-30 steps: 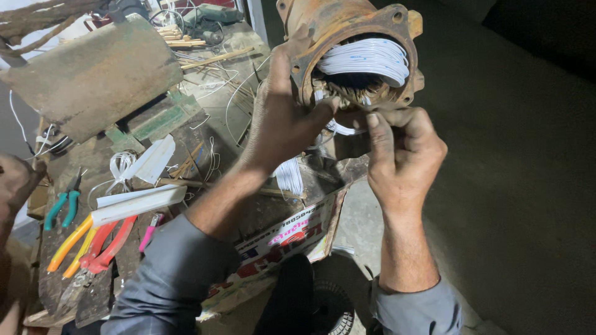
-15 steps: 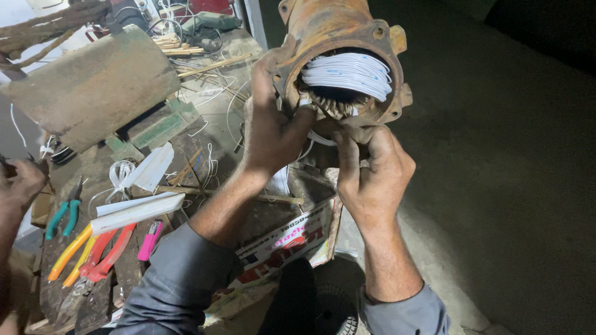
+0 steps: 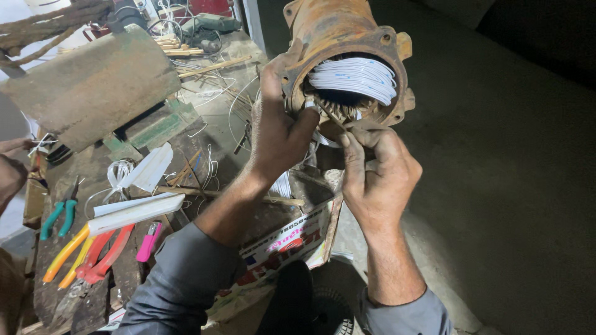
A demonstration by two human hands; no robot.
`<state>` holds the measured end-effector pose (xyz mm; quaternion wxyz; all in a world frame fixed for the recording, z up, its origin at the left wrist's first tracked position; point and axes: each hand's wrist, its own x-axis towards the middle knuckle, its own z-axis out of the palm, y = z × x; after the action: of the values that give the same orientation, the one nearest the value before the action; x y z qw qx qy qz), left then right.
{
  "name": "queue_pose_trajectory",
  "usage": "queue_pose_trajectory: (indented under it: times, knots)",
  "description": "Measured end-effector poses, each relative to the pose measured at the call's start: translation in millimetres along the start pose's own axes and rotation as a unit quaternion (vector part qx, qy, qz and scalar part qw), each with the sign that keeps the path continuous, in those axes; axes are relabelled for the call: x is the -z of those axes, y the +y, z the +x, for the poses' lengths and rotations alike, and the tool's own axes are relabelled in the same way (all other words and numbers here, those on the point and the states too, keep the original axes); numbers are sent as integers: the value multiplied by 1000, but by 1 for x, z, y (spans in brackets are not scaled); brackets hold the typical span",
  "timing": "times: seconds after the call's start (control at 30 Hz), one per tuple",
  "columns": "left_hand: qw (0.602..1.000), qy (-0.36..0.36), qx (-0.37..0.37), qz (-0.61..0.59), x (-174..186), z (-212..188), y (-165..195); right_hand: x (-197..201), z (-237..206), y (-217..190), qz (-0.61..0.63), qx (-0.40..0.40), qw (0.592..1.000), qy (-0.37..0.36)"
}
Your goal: The person winds white insulated wire into a cylindrical metal housing, using both hands to feed and arrange the wire. They use a wooden stick to push and compact the wire inside the housing.
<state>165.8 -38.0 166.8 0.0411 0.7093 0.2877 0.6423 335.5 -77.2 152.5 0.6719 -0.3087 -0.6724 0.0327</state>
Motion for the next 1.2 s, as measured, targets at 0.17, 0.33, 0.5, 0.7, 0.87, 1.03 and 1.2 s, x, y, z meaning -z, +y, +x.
queue_pose_trajectory:
  times: [0.17,0.33,0.5,0.7,0.87,1.03,1.2]
  knots:
    - [994,12,88,-65,-1,1,1,0,5,-3,-24,15,999,-22]
    - [1000,14,-24,14,-2,-1,-2,3,12,0,-23,44,997,-63]
    - [998,2,-4,-56,-5,-4,-6,4,19,3,-2,-14,997,-81]
    - [998,23,-1,-66,-11,-2,-4,-2,14,0,-1,16,998,-58]
    - [985,37,99,-133,-14,-1,0,-6,12,2,-91,90,991,-47]
    - [992,39,4,-118,-12,0,-5,-19,6,-2,-88,107,990,-6]
    - [988,45,35,-147,-12,-4,-8,-22,1,-4,-65,47,997,7]
